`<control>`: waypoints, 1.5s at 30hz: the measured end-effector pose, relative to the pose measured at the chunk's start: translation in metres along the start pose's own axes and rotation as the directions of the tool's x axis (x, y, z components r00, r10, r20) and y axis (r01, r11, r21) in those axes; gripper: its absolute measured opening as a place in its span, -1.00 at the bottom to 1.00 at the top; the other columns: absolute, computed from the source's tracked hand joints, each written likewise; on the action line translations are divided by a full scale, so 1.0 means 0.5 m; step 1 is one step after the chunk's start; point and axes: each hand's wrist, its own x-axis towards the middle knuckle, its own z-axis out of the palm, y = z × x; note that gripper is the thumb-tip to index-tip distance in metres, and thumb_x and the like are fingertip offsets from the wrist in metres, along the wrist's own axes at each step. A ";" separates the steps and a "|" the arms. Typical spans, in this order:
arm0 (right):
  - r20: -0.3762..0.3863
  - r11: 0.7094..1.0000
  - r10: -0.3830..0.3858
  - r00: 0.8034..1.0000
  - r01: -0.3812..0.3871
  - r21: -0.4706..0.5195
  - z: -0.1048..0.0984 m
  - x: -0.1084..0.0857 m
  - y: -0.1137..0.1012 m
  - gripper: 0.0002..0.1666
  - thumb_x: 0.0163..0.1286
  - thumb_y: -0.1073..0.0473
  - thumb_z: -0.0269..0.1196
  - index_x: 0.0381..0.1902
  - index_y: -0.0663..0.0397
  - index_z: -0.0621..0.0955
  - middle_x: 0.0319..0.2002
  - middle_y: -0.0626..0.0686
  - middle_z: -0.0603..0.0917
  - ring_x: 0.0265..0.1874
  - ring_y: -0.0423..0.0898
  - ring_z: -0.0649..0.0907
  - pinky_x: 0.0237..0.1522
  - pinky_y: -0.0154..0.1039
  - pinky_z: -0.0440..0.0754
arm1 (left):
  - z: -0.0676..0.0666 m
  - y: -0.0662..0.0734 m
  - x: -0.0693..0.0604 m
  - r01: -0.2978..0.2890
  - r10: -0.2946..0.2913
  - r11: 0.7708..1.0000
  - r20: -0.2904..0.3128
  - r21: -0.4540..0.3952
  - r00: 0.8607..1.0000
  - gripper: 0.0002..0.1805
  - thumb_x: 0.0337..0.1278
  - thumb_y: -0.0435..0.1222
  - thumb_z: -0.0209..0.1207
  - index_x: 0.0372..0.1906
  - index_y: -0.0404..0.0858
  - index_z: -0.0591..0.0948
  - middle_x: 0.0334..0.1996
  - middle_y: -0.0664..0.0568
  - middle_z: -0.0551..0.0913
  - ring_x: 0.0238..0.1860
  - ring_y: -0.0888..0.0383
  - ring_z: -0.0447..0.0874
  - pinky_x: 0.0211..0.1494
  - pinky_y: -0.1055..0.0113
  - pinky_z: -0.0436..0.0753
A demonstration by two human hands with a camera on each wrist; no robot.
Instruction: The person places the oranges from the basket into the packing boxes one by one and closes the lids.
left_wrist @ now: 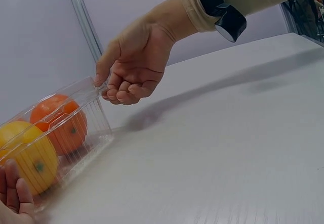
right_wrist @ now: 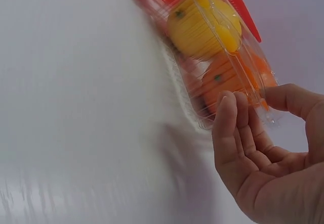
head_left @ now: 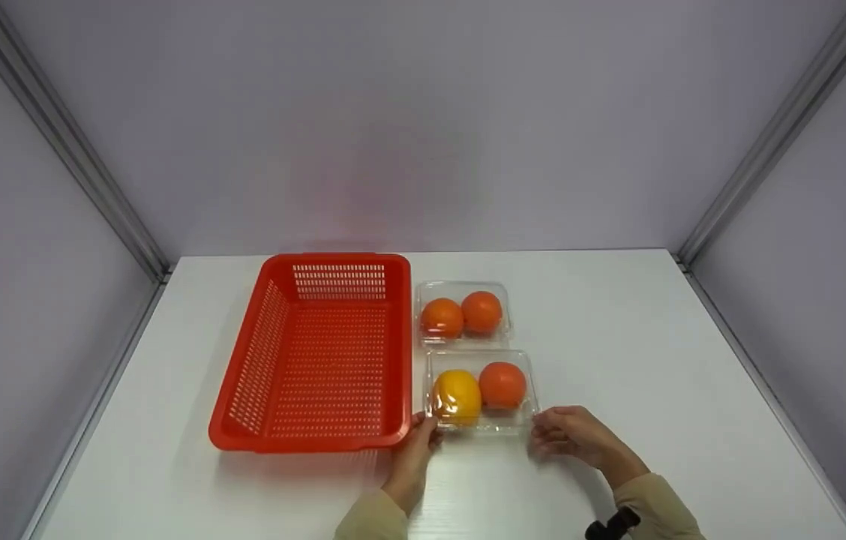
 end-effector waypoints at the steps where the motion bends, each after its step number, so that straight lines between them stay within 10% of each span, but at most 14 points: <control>1: 0.001 1.000 0.001 1.000 -0.001 0.013 0.000 0.000 0.001 -0.74 0.38 0.12 0.13 -0.21 0.19 0.65 -0.43 -0.13 0.70 -0.39 -0.25 0.68 -0.27 -0.37 0.70 | 0.000 0.001 0.000 -0.003 0.003 1.000 -0.001 -0.002 1.000 -0.93 0.20 -0.33 0.16 -0.28 -0.24 0.50 -0.45 0.13 0.57 -0.37 0.22 0.52 -0.19 0.40 0.54; 35: -0.030 0.995 -0.026 0.999 0.028 0.091 0.012 0.002 0.002 -0.85 0.37 0.17 0.18 -0.26 0.16 0.59 -0.43 -0.12 0.69 -0.39 -0.24 0.72 -0.22 -0.35 0.72 | 0.005 -0.001 0.002 -0.016 0.016 1.000 -0.027 0.000 0.999 -0.92 0.20 -0.36 0.13 -0.26 -0.30 0.52 -0.42 0.10 0.59 -0.33 0.20 0.54 -0.12 0.36 0.59; 45: -0.050 0.995 -0.024 0.998 0.029 0.100 0.033 0.013 -0.007 -0.80 0.35 0.17 0.20 -0.25 0.23 0.58 -0.43 -0.09 0.68 -0.38 -0.22 0.71 -0.22 -0.34 0.73 | 0.031 -0.005 -0.001 -0.120 0.128 0.991 -0.187 0.052 0.974 -0.91 0.26 -0.30 0.06 -0.36 -0.20 0.44 -0.45 0.09 0.42 -0.35 0.17 0.39 -0.18 0.32 0.46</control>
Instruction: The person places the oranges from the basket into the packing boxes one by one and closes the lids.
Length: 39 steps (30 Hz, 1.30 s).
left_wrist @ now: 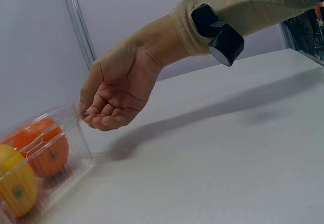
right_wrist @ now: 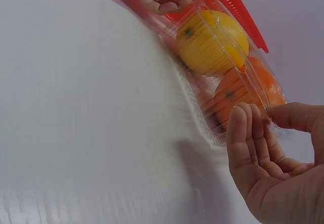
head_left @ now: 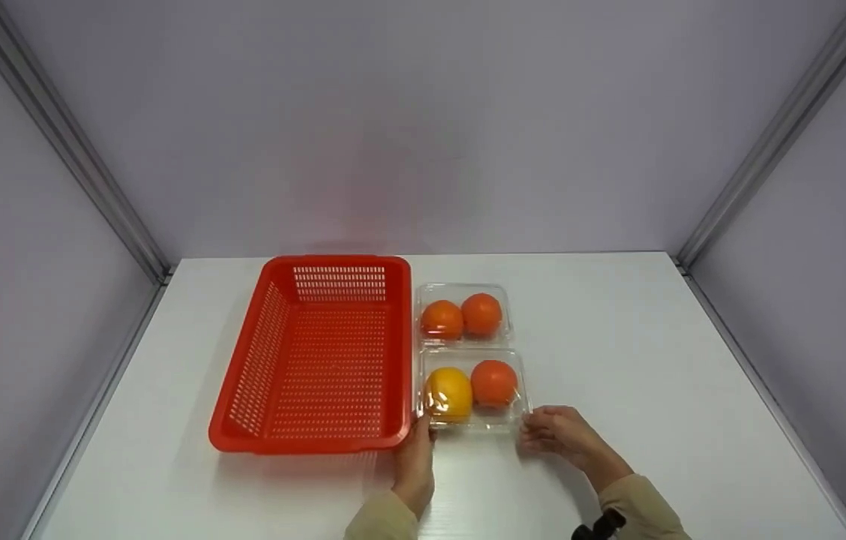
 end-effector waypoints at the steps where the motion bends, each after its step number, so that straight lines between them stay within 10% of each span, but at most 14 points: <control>1: -0.004 1.000 0.001 1.000 -0.001 -0.002 0.002 0.002 0.000 -0.80 0.35 0.17 0.20 -0.25 0.24 0.58 -0.43 -0.09 0.67 -0.38 -0.22 0.71 -0.22 -0.34 0.73 | 0.003 0.001 0.000 -0.013 0.012 1.000 -0.017 -0.005 1.000 -0.94 0.27 -0.30 0.05 -0.31 -0.21 0.45 -0.41 0.09 0.42 -0.32 0.16 0.39 -0.16 0.31 0.47; 15: -0.011 1.000 -0.020 1.000 0.020 -0.015 0.003 0.010 -0.005 -0.81 0.37 0.18 0.17 -0.23 0.24 0.58 -0.43 -0.10 0.67 -0.39 -0.23 0.72 -0.22 -0.34 0.73 | 0.021 -0.003 0.003 -0.046 0.044 0.997 -0.029 -0.054 0.999 -0.71 0.31 -0.29 -0.02 0.03 -0.37 0.38 -0.23 0.04 0.44 -0.11 0.07 0.43 0.06 0.26 0.43; 24: -0.014 1.000 -0.013 1.000 0.013 -0.009 0.002 0.012 -0.003 -0.86 0.37 0.20 0.17 -0.28 0.18 0.58 -0.45 -0.10 0.67 -0.41 -0.23 0.72 -0.24 -0.36 0.73 | 0.013 -0.008 0.002 -0.079 0.080 0.997 0.055 -0.016 0.995 -0.47 0.42 -0.29 -0.12 0.33 -0.54 0.19 0.32 -0.41 0.31 0.40 -0.32 0.24 0.49 -0.12 0.25; 35: -0.060 0.999 -0.035 0.998 0.033 -0.034 -0.003 0.002 -0.001 -0.69 0.38 0.13 0.19 -0.14 0.33 0.56 -0.44 -0.10 0.67 -0.39 -0.24 0.71 -0.23 -0.37 0.72 | -0.010 -0.004 -0.024 0.016 -0.033 0.987 0.107 0.162 0.994 -0.72 0.38 -0.16 -0.02 -0.16 -0.34 0.50 -0.41 0.05 0.55 -0.30 0.19 0.49 -0.15 0.34 0.51; 39: -0.071 0.981 -0.025 0.997 0.011 -0.194 -0.019 -0.011 -0.014 -0.54 0.39 0.03 0.16 -0.08 0.40 0.56 -0.40 -0.08 0.68 -0.38 -0.22 0.70 -0.22 -0.30 0.72 | -0.014 0.021 -0.056 0.028 -0.130 0.947 0.304 0.320 0.944 -0.60 0.25 -0.29 0.01 0.09 -0.48 0.46 -0.25 -0.12 0.63 -0.27 0.21 0.59 -0.11 0.30 0.64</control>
